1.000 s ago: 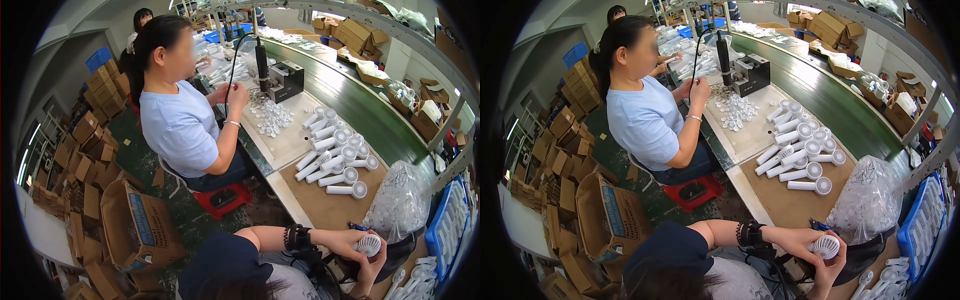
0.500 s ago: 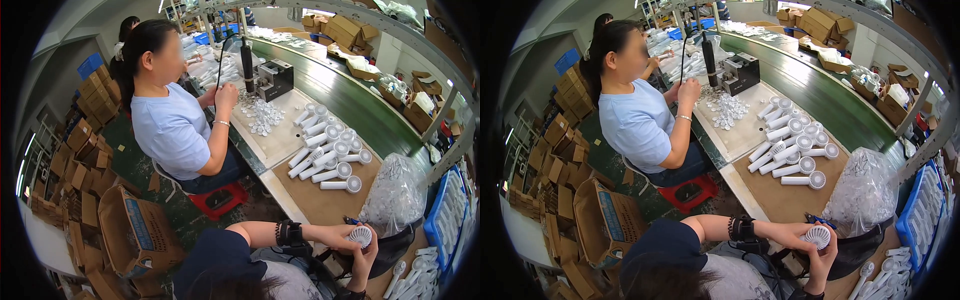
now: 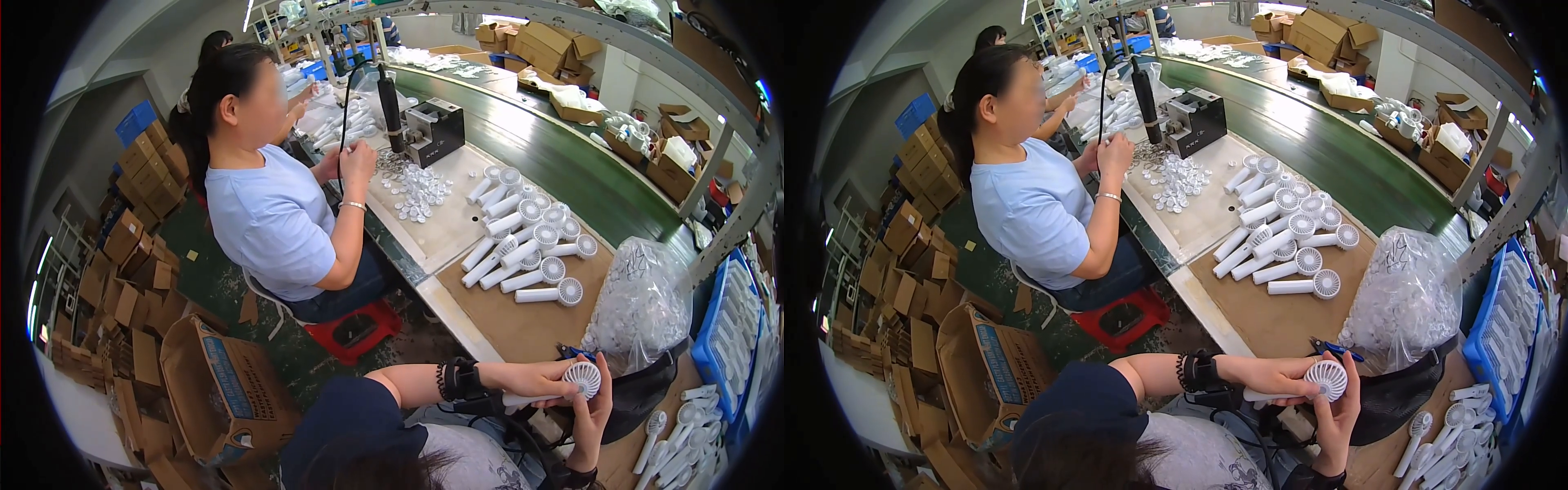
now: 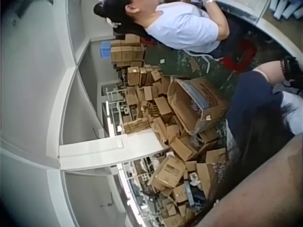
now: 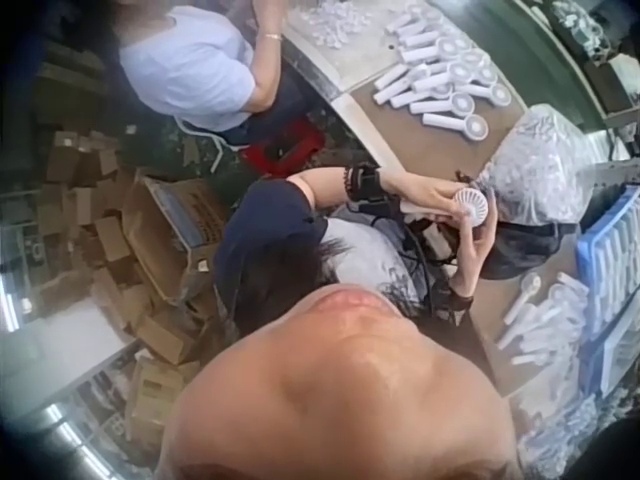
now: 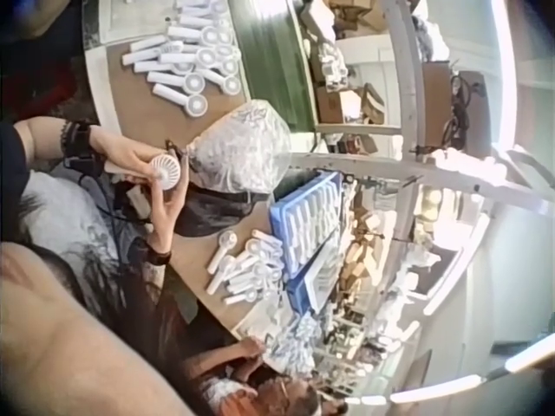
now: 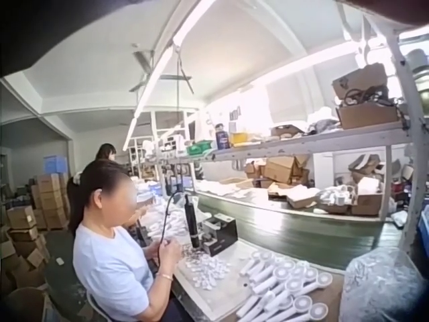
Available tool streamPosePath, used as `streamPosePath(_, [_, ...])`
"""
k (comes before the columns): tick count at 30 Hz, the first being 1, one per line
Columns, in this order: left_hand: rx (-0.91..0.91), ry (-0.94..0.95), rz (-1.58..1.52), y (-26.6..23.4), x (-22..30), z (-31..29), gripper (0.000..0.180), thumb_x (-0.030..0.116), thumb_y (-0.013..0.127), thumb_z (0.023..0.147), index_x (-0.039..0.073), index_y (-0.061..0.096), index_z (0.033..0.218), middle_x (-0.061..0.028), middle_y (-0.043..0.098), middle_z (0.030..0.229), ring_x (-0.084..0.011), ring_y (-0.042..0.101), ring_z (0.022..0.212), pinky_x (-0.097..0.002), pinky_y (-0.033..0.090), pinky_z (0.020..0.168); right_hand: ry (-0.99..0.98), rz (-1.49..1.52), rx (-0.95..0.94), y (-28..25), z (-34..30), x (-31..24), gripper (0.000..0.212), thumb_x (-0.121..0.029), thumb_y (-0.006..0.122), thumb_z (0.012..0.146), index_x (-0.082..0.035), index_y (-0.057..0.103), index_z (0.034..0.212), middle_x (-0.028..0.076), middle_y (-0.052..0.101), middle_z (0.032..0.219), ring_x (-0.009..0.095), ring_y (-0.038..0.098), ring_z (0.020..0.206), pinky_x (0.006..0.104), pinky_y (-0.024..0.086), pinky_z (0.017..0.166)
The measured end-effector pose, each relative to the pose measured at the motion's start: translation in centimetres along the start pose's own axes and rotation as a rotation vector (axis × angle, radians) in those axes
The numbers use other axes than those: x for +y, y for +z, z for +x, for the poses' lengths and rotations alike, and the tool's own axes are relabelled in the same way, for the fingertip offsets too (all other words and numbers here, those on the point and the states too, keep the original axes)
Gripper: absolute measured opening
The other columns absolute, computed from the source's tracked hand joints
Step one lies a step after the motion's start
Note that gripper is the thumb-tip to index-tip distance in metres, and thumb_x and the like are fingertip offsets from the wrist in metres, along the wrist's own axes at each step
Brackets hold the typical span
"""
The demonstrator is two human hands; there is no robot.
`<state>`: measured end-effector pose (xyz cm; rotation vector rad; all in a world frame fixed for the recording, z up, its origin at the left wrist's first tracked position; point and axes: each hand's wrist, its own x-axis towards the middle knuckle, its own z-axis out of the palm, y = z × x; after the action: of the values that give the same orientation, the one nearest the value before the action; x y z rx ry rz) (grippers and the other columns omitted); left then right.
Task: The person picks up a fan and a cap from a bag, presses the cap onto the back of the fan head by hand, and places it on the table. They then repeat the process with a second fan and cap.
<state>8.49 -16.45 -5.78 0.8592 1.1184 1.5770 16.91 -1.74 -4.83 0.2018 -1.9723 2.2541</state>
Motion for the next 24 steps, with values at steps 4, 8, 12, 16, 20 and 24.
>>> streamPosePath(4, [0.028, 0.034, -0.008, 0.3, 0.1, 0.1, 0.040, 0.024, 0.039, 0.091, 0.008, 0.023, 0.124, 0.0024, 0.043, 0.066, -0.0022, 0.041, 0.051, -0.0159, 0.037, 0.045, -0.083, -0.020, 0.058, 0.4, -0.2, 0.5, 0.059, -0.005, 0.049, 0.080, 0.000, 0.021, 0.132, 0.020, 0.040, 0.125, 0.022, 0.044, 0.111, 0.0325, 0.033, 0.094])
streamPosePath(8, [0.048, 0.081, 0.000, 0.6, -0.4, 0.4, 0.046, 0.022, 0.041, 0.090, 0.009, 0.017, 0.128, 0.0017, 0.043, 0.066, -0.0029, 0.041, 0.051, -0.0168, 0.037, 0.044, -0.164, 0.023, 0.134, 0.7, -0.3, 1.3, 0.057, -0.008, 0.049, 0.081, 0.002, 0.023, 0.131, 0.023, 0.041, 0.123, 0.025, 0.044, 0.112, 0.0335, 0.033, 0.095])
streamPosePath(12, [0.062, 0.109, 0.016, 0.5, -0.9, 0.4, 0.051, 0.021, 0.042, 0.089, 0.008, 0.014, 0.130, 0.0009, 0.042, 0.067, -0.0041, 0.040, 0.051, -0.0176, 0.036, 0.044, -0.193, 0.006, 0.144, 0.8, 0.1, 1.2, 0.058, -0.012, 0.051, 0.078, 0.005, 0.027, 0.129, 0.024, 0.046, 0.119, 0.027, 0.046, 0.110, 0.0350, 0.032, 0.096])
streamPosePath(16, [0.092, 0.103, 0.028, 0.2, -1.2, 0.1, 0.060, 0.023, 0.043, 0.088, 0.008, 0.007, 0.134, -0.0003, 0.042, 0.069, -0.0054, 0.040, 0.052, -0.0186, 0.036, 0.045, -0.224, -0.011, 0.155, 1.3, 0.3, 1.6, 0.059, -0.013, 0.052, 0.077, 0.005, 0.028, 0.128, 0.026, 0.047, 0.116, 0.028, 0.046, 0.110, 0.0356, 0.032, 0.096])
streamPosePath(20, [0.151, 0.131, 0.048, 0.3, -2.0, 0.1, 0.065, 0.025, 0.044, 0.088, 0.008, 0.003, 0.135, -0.0007, 0.043, 0.070, -0.0058, 0.040, 0.052, -0.0188, 0.036, 0.045, -0.225, 0.018, 0.155, 1.3, 0.4, 2.1, 0.058, -0.011, 0.053, 0.078, 0.005, 0.029, 0.128, 0.022, 0.047, 0.118, 0.026, 0.047, 0.110, 0.0341, 0.034, 0.095])
streamPosePath(24, [0.174, 0.177, 0.024, 0.0, -2.6, 0.4, 0.066, 0.028, 0.045, 0.088, 0.008, 0.003, 0.135, -0.0007, 0.043, 0.070, -0.0058, 0.040, 0.050, -0.0184, 0.035, 0.045, -0.232, 0.018, 0.146, 0.8, 0.2, 2.9, 0.055, -0.009, 0.051, 0.079, 0.003, 0.030, 0.128, 0.016, 0.046, 0.119, 0.023, 0.047, 0.108, 0.0321, 0.035, 0.093])
